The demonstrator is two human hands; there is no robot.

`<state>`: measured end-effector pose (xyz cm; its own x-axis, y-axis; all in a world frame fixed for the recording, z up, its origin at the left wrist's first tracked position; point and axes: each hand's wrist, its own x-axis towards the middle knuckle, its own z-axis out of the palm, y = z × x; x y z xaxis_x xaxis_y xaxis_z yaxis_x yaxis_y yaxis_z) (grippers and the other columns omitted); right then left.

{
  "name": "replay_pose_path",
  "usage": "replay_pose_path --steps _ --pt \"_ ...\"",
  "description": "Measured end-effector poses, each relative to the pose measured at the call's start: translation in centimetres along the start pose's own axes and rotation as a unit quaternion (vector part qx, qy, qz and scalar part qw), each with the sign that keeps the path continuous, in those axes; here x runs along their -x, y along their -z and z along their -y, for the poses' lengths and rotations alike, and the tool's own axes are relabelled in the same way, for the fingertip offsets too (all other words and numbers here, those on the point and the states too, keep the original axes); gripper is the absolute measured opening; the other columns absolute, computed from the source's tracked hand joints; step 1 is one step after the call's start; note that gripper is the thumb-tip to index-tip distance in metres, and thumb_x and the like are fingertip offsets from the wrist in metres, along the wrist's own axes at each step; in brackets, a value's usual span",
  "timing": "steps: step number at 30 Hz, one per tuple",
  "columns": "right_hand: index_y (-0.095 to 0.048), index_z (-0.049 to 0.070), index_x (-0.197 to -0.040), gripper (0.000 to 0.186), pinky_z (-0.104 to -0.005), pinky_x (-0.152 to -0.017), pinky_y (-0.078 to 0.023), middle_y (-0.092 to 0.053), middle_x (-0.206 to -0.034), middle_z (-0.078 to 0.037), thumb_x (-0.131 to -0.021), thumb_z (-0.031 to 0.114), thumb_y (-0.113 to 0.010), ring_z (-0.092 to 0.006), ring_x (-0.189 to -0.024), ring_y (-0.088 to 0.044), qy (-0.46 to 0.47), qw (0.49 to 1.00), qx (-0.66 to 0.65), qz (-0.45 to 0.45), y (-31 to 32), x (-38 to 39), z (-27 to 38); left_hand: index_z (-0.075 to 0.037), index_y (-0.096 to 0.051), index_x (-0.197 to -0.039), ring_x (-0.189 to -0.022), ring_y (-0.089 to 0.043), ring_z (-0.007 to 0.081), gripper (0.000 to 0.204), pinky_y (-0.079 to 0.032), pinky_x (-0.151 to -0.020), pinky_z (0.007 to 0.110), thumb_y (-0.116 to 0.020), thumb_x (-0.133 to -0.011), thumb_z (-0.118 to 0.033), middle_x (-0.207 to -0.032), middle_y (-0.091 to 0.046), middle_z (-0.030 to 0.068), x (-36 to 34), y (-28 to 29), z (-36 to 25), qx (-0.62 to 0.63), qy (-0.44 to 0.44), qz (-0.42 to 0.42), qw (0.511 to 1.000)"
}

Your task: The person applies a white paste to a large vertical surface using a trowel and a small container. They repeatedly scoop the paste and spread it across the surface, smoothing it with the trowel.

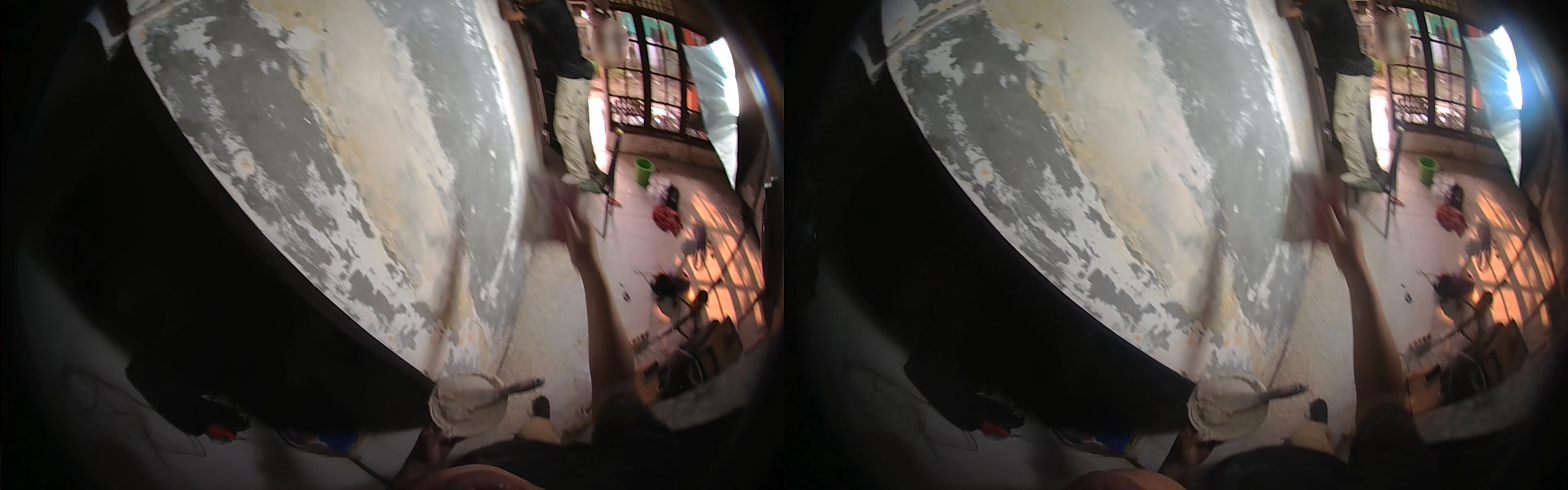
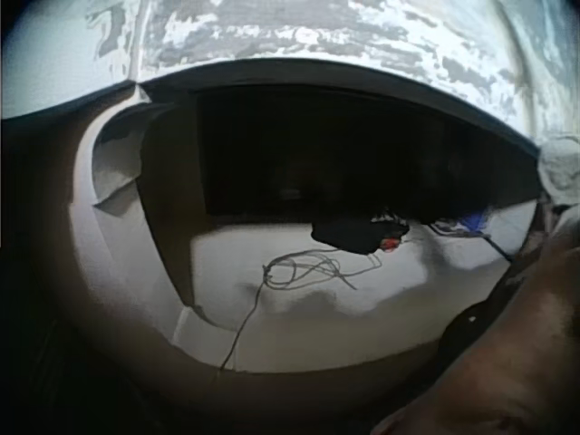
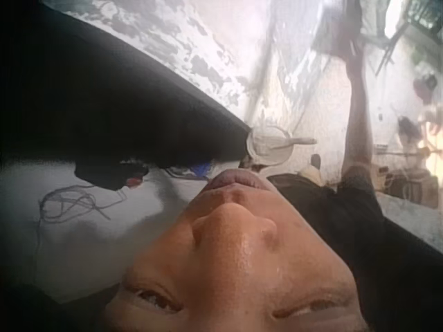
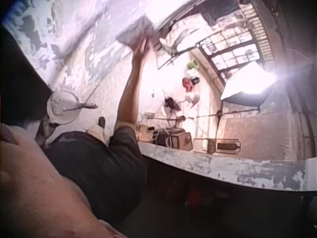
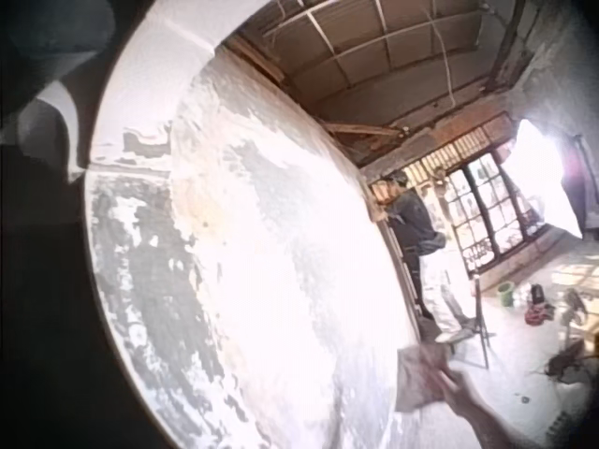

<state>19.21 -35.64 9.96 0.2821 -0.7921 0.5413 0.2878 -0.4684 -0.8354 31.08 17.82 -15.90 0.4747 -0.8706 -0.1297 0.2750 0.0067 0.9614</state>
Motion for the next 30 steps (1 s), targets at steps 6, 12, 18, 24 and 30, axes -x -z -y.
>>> replay_pose_path --steps 6,12,18,24,30 --pt "-0.073 0.003 -0.125 0.035 -0.0325 -0.077 -0.06 -0.078 -0.1 -0.006 -0.105 0.03 -0.062 -0.016 -0.085 -0.075 0.145 0.971 -0.169 0.084 -7.1 -23.7 22.2 -0.006 -0.037 -0.157 -0.142 -0.051 0.0381 0.079 -0.044 -0.119 0.057 -0.055 -0.082 0.01 -0.153 -0.048 0.0197 -3.6 -7.4 -6.2 0.331 0.027 0.037 0.943" --pt "-0.074 0.009 -0.097 0.041 -0.0321 -0.051 -0.053 -0.07 -0.079 -0.002 -0.11 0.044 -0.056 -0.0124 -0.06 -0.064 0.207 0.974 -0.084 0.034 -14.2 -32.8 34.8 -0.005 -0.033 -0.158 -0.144 -0.048 0.0425 0.08 -0.041 -0.121 0.059 -0.051 -0.082 0.011 -0.153 -0.046 0.0232 -3.8 -10.1 -9.3 0.331 0.04 -0.007 0.943" --pt "-0.066 0.008 -0.104 0.042 -0.0295 -0.052 -0.051 -0.061 -0.074 0.001 -0.112 0.047 -0.05 -0.0104 -0.059 -0.058 0.254 0.955 -0.111 0.102 -18.7 -34.7 37.8 -0.003 -0.035 -0.157 -0.137 -0.055 0.0343 0.073 -0.048 -0.114 0.052 -0.052 -0.087 0.006 -0.15 -0.051 0.0192 -4.2 -8.9 -10.0 -0.039 -0.059 0.044 0.997" --pt "-0.06 -0.001 -0.118 0.031 -0.0339 -0.083 -0.056 -0.069 -0.113 -0.011 -0.109 0.029 -0.057 -0.0198 -0.1 -0.067 0.385 0.92 -0.063 0.044 -21.2 -38.8 38.4 -0.002 -0.036 -0.156 -0.131 -0.06 0.0323 0.067 -0.052 -0.109 0.047 -0.054 -0.091 0.002 -0.145 -0.056 0.0191 -5.8 -7.9 -8.3 -0.258 -0.235 0.121 0.929" --pt "-0.045 -0.006 -0.135 0.04 -0.039 -0.107 -0.047 -0.056 -0.143 -0.021 -0.102 0.013 -0.056 -0.0261 -0.13 -0.055 0.364 0.927 0.073 0.059 -20.8 -36.1 40.7 -0.004 -0.034 -0.158 -0.129 -0.062 0.0353 0.071 -0.054 -0.106 0.052 -0.055 -0.091 0.001 -0.145 -0.056 0.0214 -5.7 -8.9 -7.9 0.185 0.043 0.022 0.981"
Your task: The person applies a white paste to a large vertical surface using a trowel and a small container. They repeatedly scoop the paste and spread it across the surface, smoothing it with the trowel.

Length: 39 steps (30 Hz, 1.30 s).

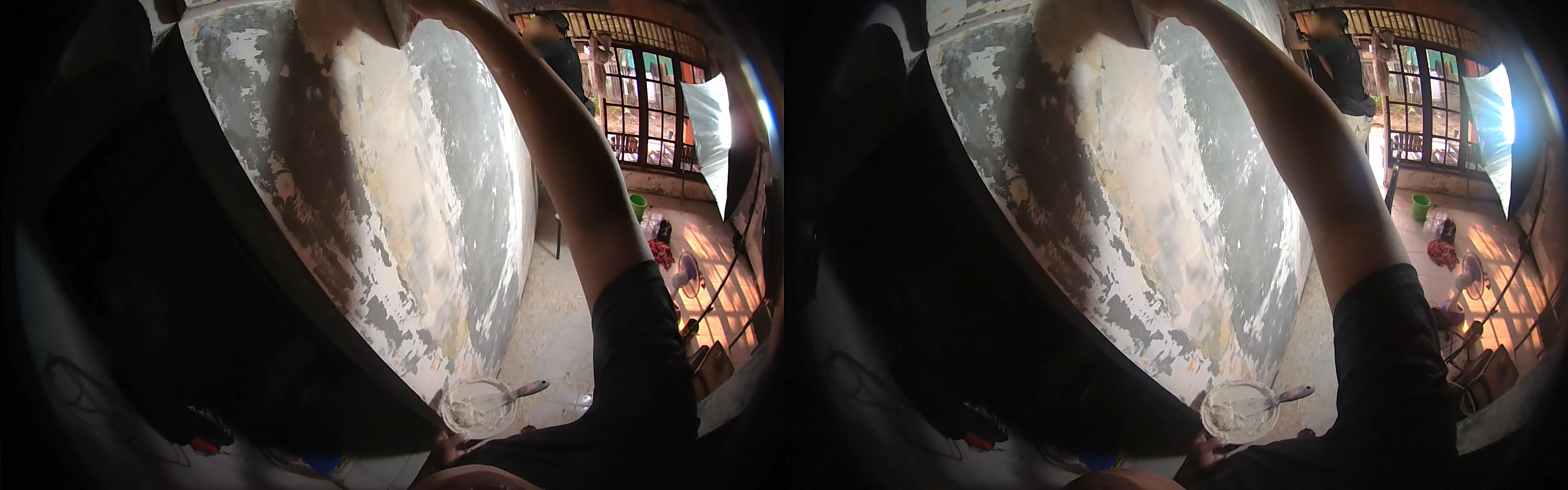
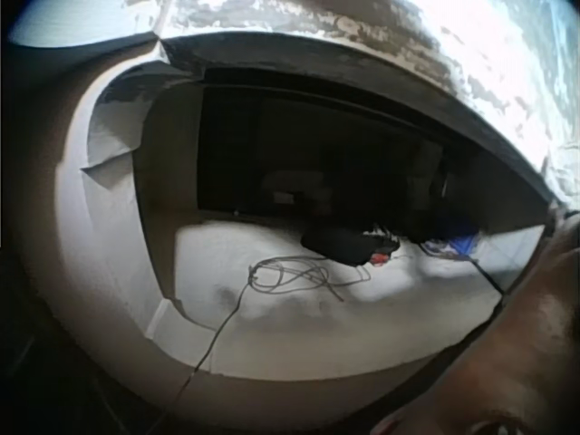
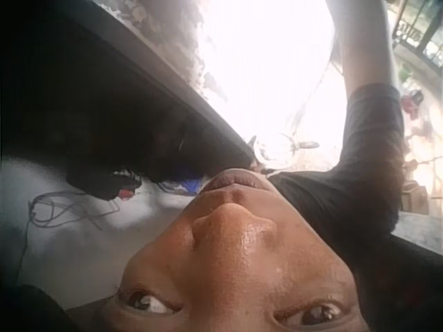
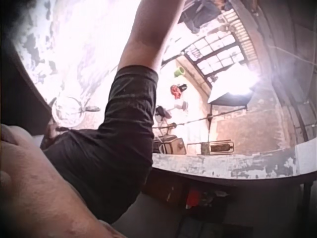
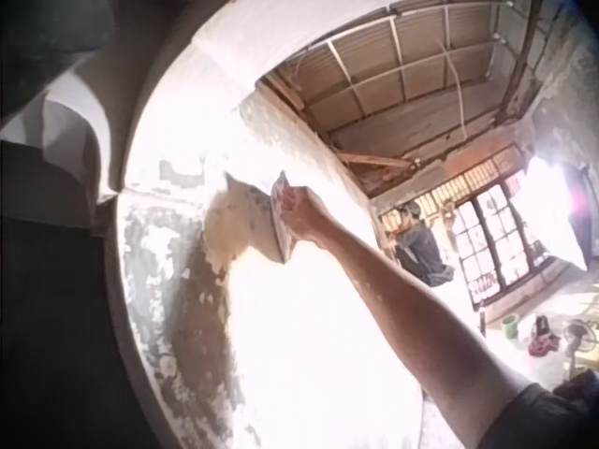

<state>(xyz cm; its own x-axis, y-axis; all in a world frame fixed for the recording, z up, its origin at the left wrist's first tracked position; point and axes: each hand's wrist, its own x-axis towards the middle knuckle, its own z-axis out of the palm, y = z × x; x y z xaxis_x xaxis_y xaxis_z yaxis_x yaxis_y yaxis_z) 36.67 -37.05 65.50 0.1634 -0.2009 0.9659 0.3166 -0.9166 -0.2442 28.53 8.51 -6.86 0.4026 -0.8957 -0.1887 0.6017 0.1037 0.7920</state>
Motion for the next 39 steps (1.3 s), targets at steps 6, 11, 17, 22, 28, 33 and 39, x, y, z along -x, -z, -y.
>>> replay_pose_path --steps 6,11,17,22,28,33,39 --pt "-0.049 -0.004 -0.123 0.031 -0.0372 -0.098 -0.046 -0.055 -0.118 -0.015 -0.099 0.014 -0.056 -0.026 -0.11 -0.055 -0.007 0.996 0.084 0.017 -2.2 0.6 3.0 -0.005 -0.038 -0.156 -0.125 -0.064 0.0356 0.068 -0.055 -0.106 0.054 -0.056 -0.091 0.0 -0.141 -0.059 0.021 0.6 -0.2 0.1 0.071 0.063 -0.022 0.995" --pt "-0.051 -0.005 -0.117 0.028 -0.0367 -0.095 -0.047 -0.057 -0.112 -0.014 -0.098 0.016 -0.057 -0.0261 -0.105 -0.055 0.005 0.993 0.116 0.033 -3.5 1.7 6.5 -0.003 -0.042 -0.154 -0.127 -0.064 0.0346 0.064 -0.053 -0.108 0.051 -0.056 -0.091 0.001 -0.141 -0.061 0.0198 1.8 -0.8 -1.2 0.071 0.083 -0.018 0.994" --pt "-0.066 -0.005 -0.112 0.027 -0.0395 -0.087 -0.053 -0.07 -0.104 -0.013 -0.096 0.016 -0.063 -0.0215 -0.098 -0.065 0.08 0.996 0.049 -0.012 -4.5 1.7 7.7 -0.003 -0.037 -0.157 -0.135 -0.058 0.0359 0.073 -0.046 -0.117 0.052 -0.062 -0.089 -0.001 -0.149 -0.054 0.0216 -0.3 2.5 3.5 0.131 0.105 0.081 0.982" --pt "-0.074 -0.004 -0.098 0.017 -0.0373 -0.072 -0.055 -0.075 -0.089 -0.008 -0.093 0.009 -0.064 -0.0179 -0.081 -0.067 0.123 0.992 0.001 0.04 -3.0 5.9 12.0 -0.004 -0.038 -0.157 -0.139 -0.054 0.0347 0.069 -0.044 -0.119 0.05 -0.058 -0.091 0.004 -0.149 -0.055 0.0194 1.8 -0.5 2.3 0.155 0.075 0.111 0.979" --pt "-0.07 0.005 -0.092 0.011 -0.0316 -0.057 -0.05 -0.065 -0.081 -0.001 -0.09 0.0 -0.062 -0.0127 -0.068 -0.061 0.021 0.993 -0.112 0.02 1.7 6.3 15.2 -0.003 -0.038 -0.157 -0.138 -0.056 0.0333 0.069 -0.043 -0.12 0.049 -0.058 -0.091 0.004 -0.149 -0.055 0.0176 2.5 -0.2 0.5 0.021 0.115 0.055 0.992" --pt "-0.067 0.005 -0.098 0.012 -0.0313 -0.064 -0.051 -0.063 -0.083 -0.001 -0.096 0.001 -0.056 -0.0161 -0.075 -0.062 0.038 0.998 0.045 -0.031 4.7 1.3 5.8 -0.002 -0.038 -0.156 -0.136 -0.058 0.0345 0.07 -0.045 -0.117 0.049 -0.059 -0.09 0.001 -0.148 -0.056 0.0188 2.0 -0.8 1.5 0.091 0.081 0.069 0.99" --pt "-0.068 -0.004 -0.115 0.036 -0.052 -0.081 -0.059 -0.074 -0.091 -0.024 -0.106 0.026 -0.05 -0.0378 -0.089 -0.075 -0.083 0.992 0.088 0.026 -3.3 3.1 12.3 -0.004 -0.038 -0.157 -0.134 -0.059 0.0325 0.072 -0.05 -0.112 0.047 -0.059 -0.088 -0.001 -0.146 -0.057 0.0178 1.8 0.6 0.8 0.04 0.077 -0.029 0.996"
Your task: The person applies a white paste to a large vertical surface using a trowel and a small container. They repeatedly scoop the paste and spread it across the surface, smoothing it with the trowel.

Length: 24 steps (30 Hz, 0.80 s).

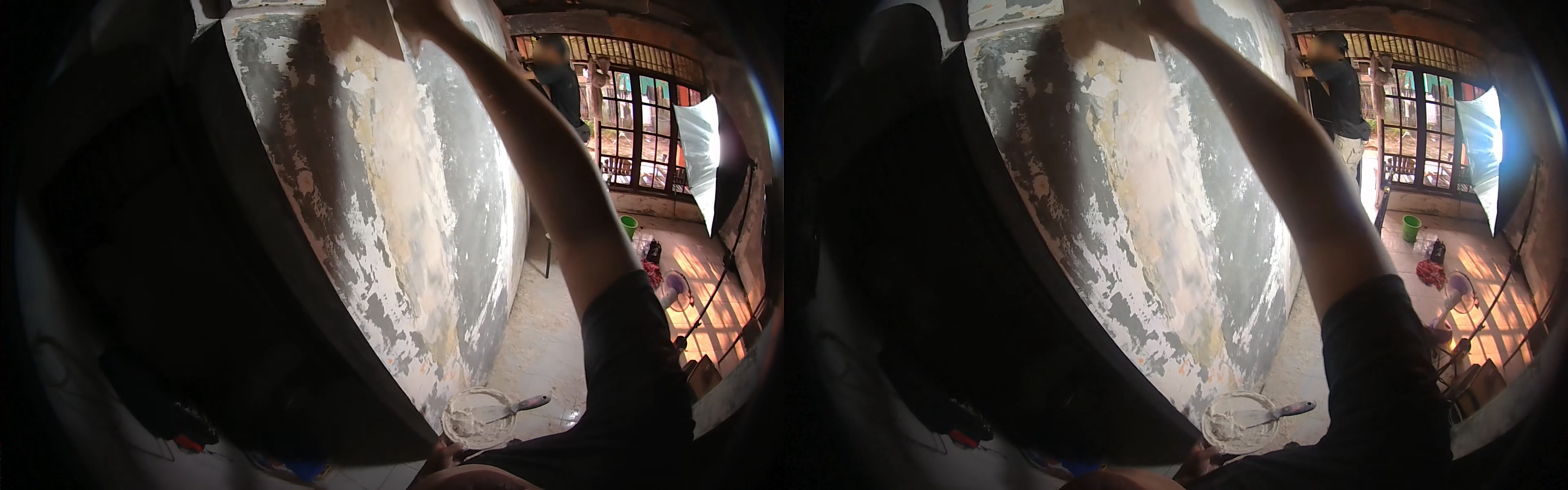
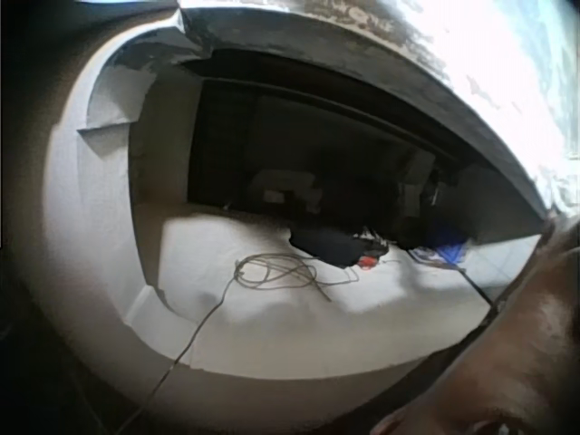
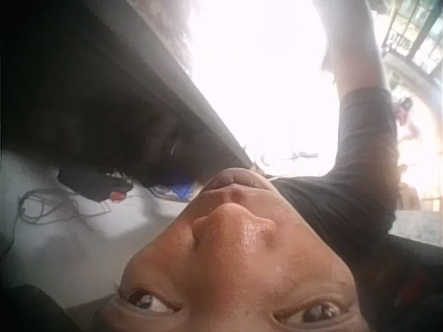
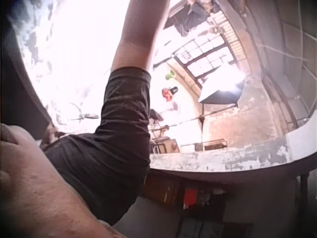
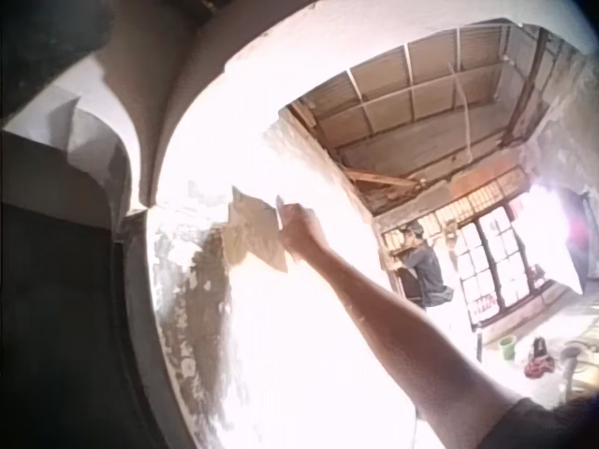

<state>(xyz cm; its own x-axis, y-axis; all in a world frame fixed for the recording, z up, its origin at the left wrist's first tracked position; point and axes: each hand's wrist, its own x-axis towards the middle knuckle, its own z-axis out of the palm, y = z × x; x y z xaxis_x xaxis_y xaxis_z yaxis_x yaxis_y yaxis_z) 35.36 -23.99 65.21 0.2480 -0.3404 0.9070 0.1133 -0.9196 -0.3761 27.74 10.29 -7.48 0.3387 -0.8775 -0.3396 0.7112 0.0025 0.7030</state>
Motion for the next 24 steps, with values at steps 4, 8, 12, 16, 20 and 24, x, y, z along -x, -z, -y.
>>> replay_pose_path --steps 4,8,12,16,20,24 --pt "-0.074 -0.002 -0.084 0.048 -0.0557 -0.077 -0.058 -0.072 -0.081 -0.03 -0.102 0.036 -0.052 -0.0484 -0.08 -0.073 0.171 0.972 0.11 -0.121 -3.8 2.1 0.1 -0.004 -0.039 -0.157 -0.132 -0.06 0.031 0.073 -0.052 -0.109 0.044 -0.059 -0.087 -0.002 -0.146 -0.058 0.0167 -2.9 1.5 1.7 -0.065 0.014 -0.009 0.998" --pt "-0.073 -0.002 -0.079 0.041 -0.0524 -0.07 -0.057 -0.072 -0.078 -0.028 -0.1 0.029 -0.058 -0.0429 -0.075 -0.074 0.194 0.975 0.037 -0.102 -1.7 3.4 2.7 -0.003 -0.04 -0.157 -0.133 -0.059 0.0292 0.074 -0.049 -0.111 0.043 -0.063 -0.087 -0.003 -0.147 -0.058 0.0161 -3.4 3.7 2.0 -0.009 0.016 -0.035 0.999" --pt "-0.072 0.005 -0.09 0.027 -0.037 -0.056 -0.053 -0.071 -0.075 -0.009 -0.105 0.023 -0.06 -0.0201 -0.066 -0.067 0.093 0.992 -0.088 -0.001 9.4 4.8 2.6 -0.002 -0.038 -0.158 -0.137 -0.055 0.0275 0.077 -0.041 -0.117 0.042 -0.067 -0.087 -0.004 -0.149 -0.057 0.0153 -5.5 1.0 2.0 -0.081 0.004 0.028 0.996" --pt "-0.058 0.008 -0.134 0.028 -0.0392 -0.082 -0.058 -0.066 -0.123 -0.013 -0.109 0.022 -0.056 -0.0198 -0.108 -0.064 0.081 0.991 -0.088 -0.062 5.3 1.4 -2.6 -0.001 -0.035 -0.16 -0.14 -0.053 0.0272 0.081 -0.037 -0.12 0.041 -0.068 -0.086 -0.003 -0.151 -0.056 0.0147 -5.1 4.1 2.9 -0.014 -0.012 0.0 1.0" --pt "-0.042 0.011 -0.153 0.051 -0.0464 -0.1 -0.052 -0.054 -0.151 -0.014 -0.109 0.032 -0.056 -0.0271 -0.126 -0.059 0.084 0.993 -0.071 -0.042 1.4 -7.0 -13.5 -0.002 -0.033 -0.161 -0.137 -0.056 0.0275 0.083 -0.041 -0.118 0.041 -0.067 -0.086 -0.003 -0.151 -0.056 0.0149 -7.1 3.7 3.5 -0.019 0.008 0.019 1.0" --pt "-0.056 0.005 -0.136 0.04 -0.0444 -0.093 -0.053 -0.063 -0.133 -0.022 -0.1 0.023 -0.064 -0.0326 -0.117 -0.063 0.047 0.996 -0.071 -0.021 -0.8 -0.8 -3.0 -0.006 -0.033 -0.161 -0.132 -0.06 0.0278 0.081 -0.045 -0.114 0.041 -0.065 -0.087 -0.004 -0.15 -0.056 0.0155 -4.7 4.8 2.1 -0.065 -0.013 -0.042 0.997"
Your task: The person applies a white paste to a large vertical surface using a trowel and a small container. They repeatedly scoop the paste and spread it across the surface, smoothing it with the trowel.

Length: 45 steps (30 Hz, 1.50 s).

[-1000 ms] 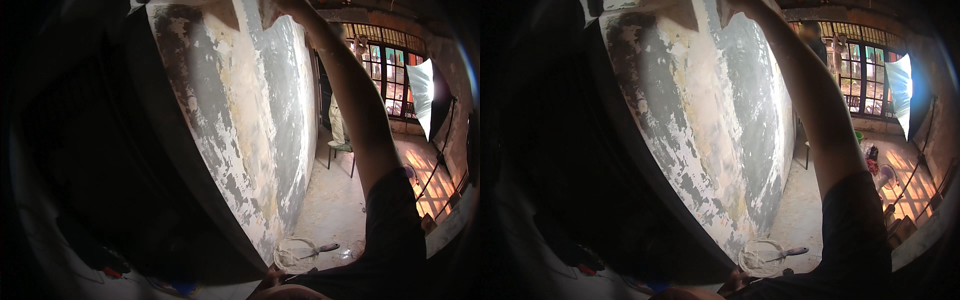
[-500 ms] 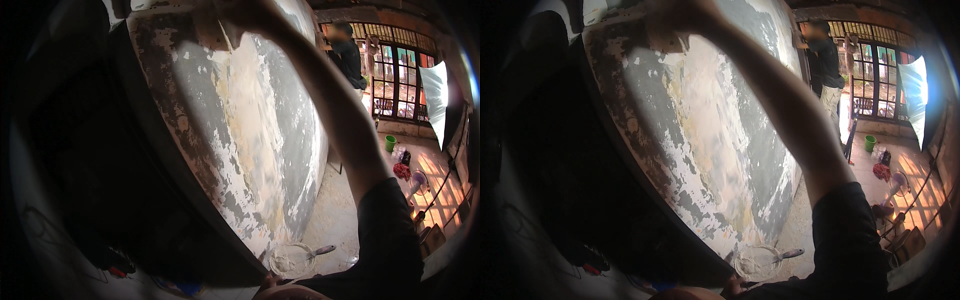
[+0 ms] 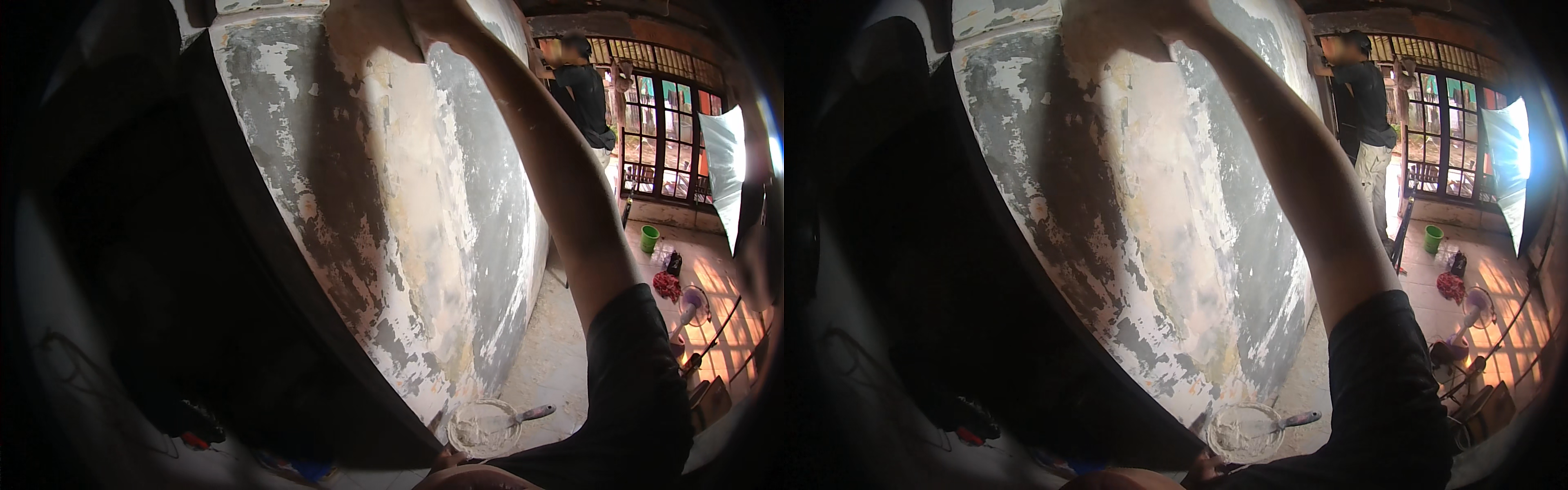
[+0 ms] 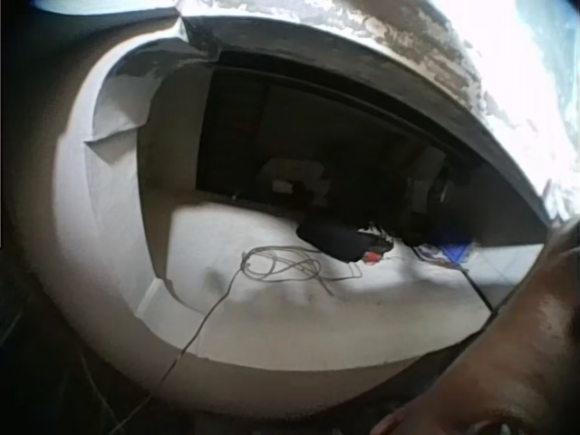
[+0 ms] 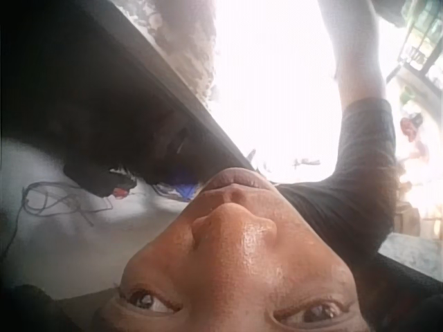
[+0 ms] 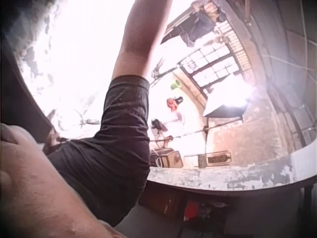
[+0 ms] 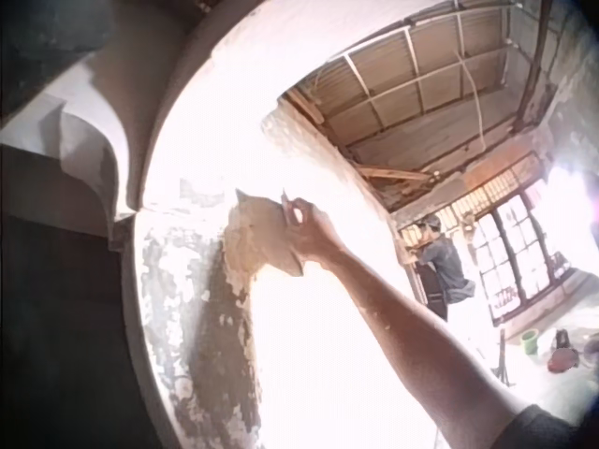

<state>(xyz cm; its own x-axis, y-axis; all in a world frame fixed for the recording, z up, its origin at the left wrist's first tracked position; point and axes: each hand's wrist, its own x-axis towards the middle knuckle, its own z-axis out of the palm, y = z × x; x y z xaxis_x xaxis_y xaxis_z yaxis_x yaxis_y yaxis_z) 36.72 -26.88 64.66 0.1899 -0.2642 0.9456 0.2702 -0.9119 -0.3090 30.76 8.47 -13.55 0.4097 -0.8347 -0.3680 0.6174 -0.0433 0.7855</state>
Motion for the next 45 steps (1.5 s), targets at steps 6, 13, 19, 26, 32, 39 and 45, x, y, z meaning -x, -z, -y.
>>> replay_pose_path --steps 6,13,19,26,32,39,45 --pt "-0.068 0.0 -0.111 0.019 -0.0421 -0.079 -0.056 -0.072 -0.101 -0.019 -0.097 0.011 -0.062 -0.0308 -0.089 -0.068 0.216 0.968 0.046 -0.115 1.0 -1.6 0.6 -0.008 -0.032 -0.161 -0.138 -0.055 0.0304 0.071 -0.049 -0.113 0.046 -0.057 -0.095 -0.002 -0.152 -0.052 0.017 -1.4 -5.3 -1.8 0.078 0.072 0.086 0.991" --pt "-0.068 0.0 -0.113 0.018 -0.0396 -0.069 -0.063 -0.071 -0.096 -0.011 -0.106 0.01 -0.055 -0.0221 -0.082 -0.07 0.052 0.996 -0.071 0.033 9.8 -0.1 4.9 -0.008 -0.03 -0.161 -0.14 -0.053 0.0306 0.072 -0.051 -0.111 0.046 -0.057 -0.095 -0.001 -0.154 -0.05 0.0168 -1.3 -3.1 -1.3 -0.056 0.007 0.084 0.995" --pt "-0.053 0.002 -0.14 0.035 -0.043 -0.086 -0.061 -0.062 -0.132 -0.019 -0.106 0.013 -0.052 -0.0295 -0.118 -0.064 0.014 0.999 0.042 0.017 5.9 -4.7 -6.8 -0.009 -0.033 -0.161 -0.131 -0.06 0.0306 0.079 -0.051 -0.109 0.044 -0.058 -0.087 -0.002 -0.148 -0.056 0.016 0.4 -6.8 -3.6 0.055 0.044 0.054 0.996" --pt "-0.059 0.005 -0.133 0.032 -0.0462 -0.099 -0.052 -0.068 -0.127 -0.019 -0.103 0.014 -0.057 -0.0321 -0.118 -0.065 0.163 0.984 -0.005 -0.068 0.0 -0.8 -0.9 -0.01 -0.034 -0.161 -0.127 -0.063 0.0325 0.077 -0.053 -0.107 0.045 -0.06 -0.088 -0.003 -0.145 -0.058 0.0162 0.4 -3.7 -2.4 0.03 0.001 -0.032 0.999" --pt "-0.059 0.005 -0.136 0.035 -0.0435 -0.096 -0.052 -0.066 -0.127 -0.016 -0.101 0.01 -0.057 -0.031 -0.116 -0.063 0.08 0.986 -0.111 0.095 8.4 2.5 4.7 -0.01 -0.036 -0.159 -0.127 -0.062 0.0324 0.071 -0.053 -0.107 0.049 -0.061 -0.093 -0.003 -0.146 -0.057 0.0159 -3.2 -2.2 -0.8 0.045 0.052 0.012 0.998" --pt "-0.013 0.013 -0.169 0.077 -0.0394 -0.111 -0.046 -0.035 -0.165 -0.017 -0.103 0.005 -0.054 -0.029 -0.147 -0.044 0.06 0.991 -0.099 0.073 6.0 -5.1 -5.5 -0.007 -0.034 -0.159 -0.141 -0.053 0.0283 0.068 -0.046 -0.115 0.045 -0.059 -0.096 -0.001 -0.155 -0.051 0.0154 -0.3 -4.7 -3.2 -0.039 0.029 -0.02 0.999" --pt "-0.053 0.005 -0.144 0.045 -0.0387 -0.096 -0.054 -0.062 -0.142 -0.013 -0.1 0.003 -0.055 -0.0288 -0.12 -0.063 0.086 0.989 -0.107 0.058 4.8 -4.2 -3.3 -0.008 -0.044 -0.154 -0.101 -0.069 0.0254 0.066 -0.058 -0.085 0.042 -0.066 -0.091 -0.009 -0.131 -0.064 0.0137 -4.7 2.5 3.1 -0.254 -0.145 0.011 0.956"
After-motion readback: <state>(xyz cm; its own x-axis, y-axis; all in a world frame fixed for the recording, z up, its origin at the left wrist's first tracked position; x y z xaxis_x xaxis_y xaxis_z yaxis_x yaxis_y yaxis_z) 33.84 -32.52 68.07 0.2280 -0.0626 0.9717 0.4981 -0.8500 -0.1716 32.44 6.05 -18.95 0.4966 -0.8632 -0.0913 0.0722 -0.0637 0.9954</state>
